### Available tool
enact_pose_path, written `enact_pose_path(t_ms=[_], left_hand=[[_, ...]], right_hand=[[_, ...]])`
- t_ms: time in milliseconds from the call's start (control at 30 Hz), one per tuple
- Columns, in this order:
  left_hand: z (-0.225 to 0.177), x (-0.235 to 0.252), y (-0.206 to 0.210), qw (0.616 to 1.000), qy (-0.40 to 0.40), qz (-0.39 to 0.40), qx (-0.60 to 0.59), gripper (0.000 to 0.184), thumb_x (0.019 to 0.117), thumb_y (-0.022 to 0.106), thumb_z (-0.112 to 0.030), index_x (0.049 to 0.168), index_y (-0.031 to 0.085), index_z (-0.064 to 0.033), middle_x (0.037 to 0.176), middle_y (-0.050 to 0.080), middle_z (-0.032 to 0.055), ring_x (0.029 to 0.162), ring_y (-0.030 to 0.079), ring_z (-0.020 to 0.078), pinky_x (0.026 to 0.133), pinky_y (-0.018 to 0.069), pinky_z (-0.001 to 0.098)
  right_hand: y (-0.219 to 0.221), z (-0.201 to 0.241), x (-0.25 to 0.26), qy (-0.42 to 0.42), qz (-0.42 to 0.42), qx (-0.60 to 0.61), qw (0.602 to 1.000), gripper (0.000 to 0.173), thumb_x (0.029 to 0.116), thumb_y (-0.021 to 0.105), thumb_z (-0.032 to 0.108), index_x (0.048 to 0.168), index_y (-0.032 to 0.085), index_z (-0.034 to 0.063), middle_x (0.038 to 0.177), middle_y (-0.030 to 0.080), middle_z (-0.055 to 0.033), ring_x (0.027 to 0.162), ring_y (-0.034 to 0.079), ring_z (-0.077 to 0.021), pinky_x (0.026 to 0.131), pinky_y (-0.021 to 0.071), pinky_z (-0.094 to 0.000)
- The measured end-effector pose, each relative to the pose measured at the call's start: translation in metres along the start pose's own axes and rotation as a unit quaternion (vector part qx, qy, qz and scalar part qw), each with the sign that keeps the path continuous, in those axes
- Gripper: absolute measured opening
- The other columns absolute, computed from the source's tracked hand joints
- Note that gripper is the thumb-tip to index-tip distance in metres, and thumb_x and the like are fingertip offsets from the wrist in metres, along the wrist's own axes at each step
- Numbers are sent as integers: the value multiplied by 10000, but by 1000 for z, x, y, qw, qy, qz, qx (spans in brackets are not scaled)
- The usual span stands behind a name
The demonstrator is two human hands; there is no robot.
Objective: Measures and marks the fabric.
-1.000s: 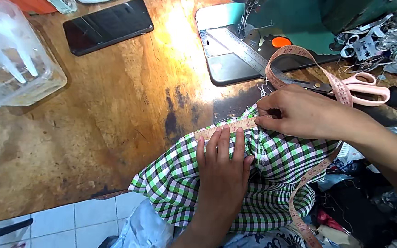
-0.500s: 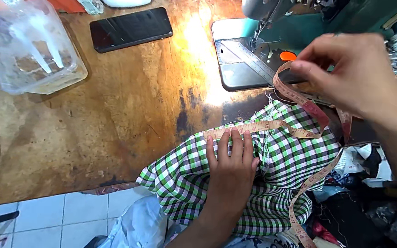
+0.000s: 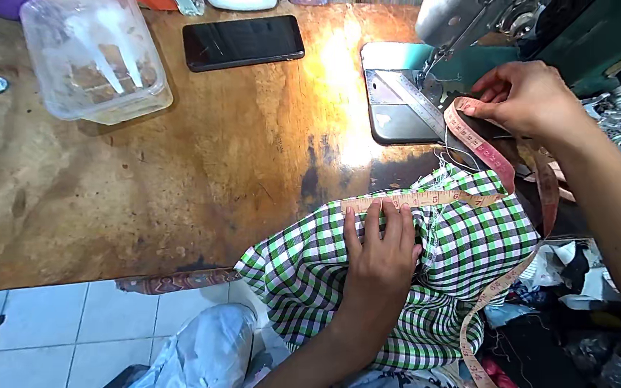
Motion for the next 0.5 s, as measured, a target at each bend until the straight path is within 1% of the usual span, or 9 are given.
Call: enact_pose_path(t_ms=[67, 133, 200, 267, 333, 367, 433, 467, 500], left_hand=[[0, 0, 0, 1000, -2, 0, -6, 484, 1047, 513, -342, 1398, 617, -25, 1400, 620, 191, 1359, 534, 406, 1118, 325, 678], [0, 0, 0, 1000, -1, 8, -8, 491, 1057, 494, -340, 1416, 599, -23, 1419, 602, 196, 1368, 522, 414, 1119, 316, 689], [0, 0, -1, 1000, 1, 19, -10, 493, 1066, 473, -336, 1426, 584, -19, 1439, 584, 200, 1381, 505, 419, 1123, 306, 689], [1, 1, -2, 999, 1, 29, -15, 495, 1070, 462, -336, 1434, 576, -19, 1444, 575, 205, 1390, 494, 418, 1132, 292, 686], [1, 1, -3, 999, 2, 39, -20, 493, 1073, 458, -335, 1436, 571, -21, 1452, 570, 195, 1401, 483, 411, 1137, 285, 684], [2, 1, -3, 999, 3, 41, -22, 491, 1073, 459, -331, 1437, 569, -19, 1452, 572, 190, 1403, 481, 408, 1137, 283, 683], [2, 2, -3, 999, 4, 44, -25, 497, 1074, 457, -329, 1444, 561, -15, 1459, 569, 181, 1411, 472, 404, 1141, 272, 683], [2, 1, -3, 998, 3, 48, -29, 500, 1075, 455, -329, 1448, 555, -12, 1466, 562, 185, 1415, 464, 407, 1145, 261, 685], [2, 1, -3, 998, 2, 51, -30, 503, 1076, 452, -332, 1453, 550, -13, 1474, 554, 186, 1420, 460, 405, 1147, 256, 684]], right_hand=[[-1, -11, 7, 4, 24, 38, 999, 350, 946, 748, 184, 1232, 636, 17, 1015, 657, -153, 894, 620, -242, 838, 507, -483], [-1, -15, 10, 10, 38, 74, 996, 303, 927, 757, 134, 1184, 638, 26, 954, 627, -100, 822, 571, -157, 777, 497, -384], [-2, -15, 11, 15, 42, 93, 995, 292, 907, 761, 77, 1154, 622, 6, 952, 610, -95, 822, 555, -138, 776, 489, -357], [-2, -14, 11, 15, 38, 97, 994, 300, 886, 776, 58, 1114, 595, -16, 975, 593, -112, 844, 554, -147, 795, 492, -364], [0, -14, 11, 5, 15, 84, 996, 295, 873, 795, 84, 1069, 602, -22, 956, 594, -124, 826, 556, -161, 778, 493, -385], [-1, -13, 9, 0, 4, 65, 998, 298, 875, 800, 101, 1064, 608, -25, 958, 608, -145, 830, 572, -195, 783, 495, -428], [-3, -9, 2, -17, -9, 14, 1000, 307, 892, 797, 140, 1072, 619, -33, 970, 635, -203, 863, 614, -301, 800, 488, -540], [-5, -8, -3, -31, -11, -7, 999, 306, 903, 787, 150, 1075, 620, -39, 967, 640, -224, 873, 624, -345, 800, 482, -578], [-7, -7, -7, -48, -15, -22, 998, 297, 912, 775, 149, 1069, 617, -46, 952, 639, -235, 867, 625, -372, 789, 474, -597]])
Point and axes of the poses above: each hand's wrist, its own x-axis towards the middle knuckle, its own y-axis out of the palm, z = x × y, the point moved 1 cm from there along x, towards the middle knuckle
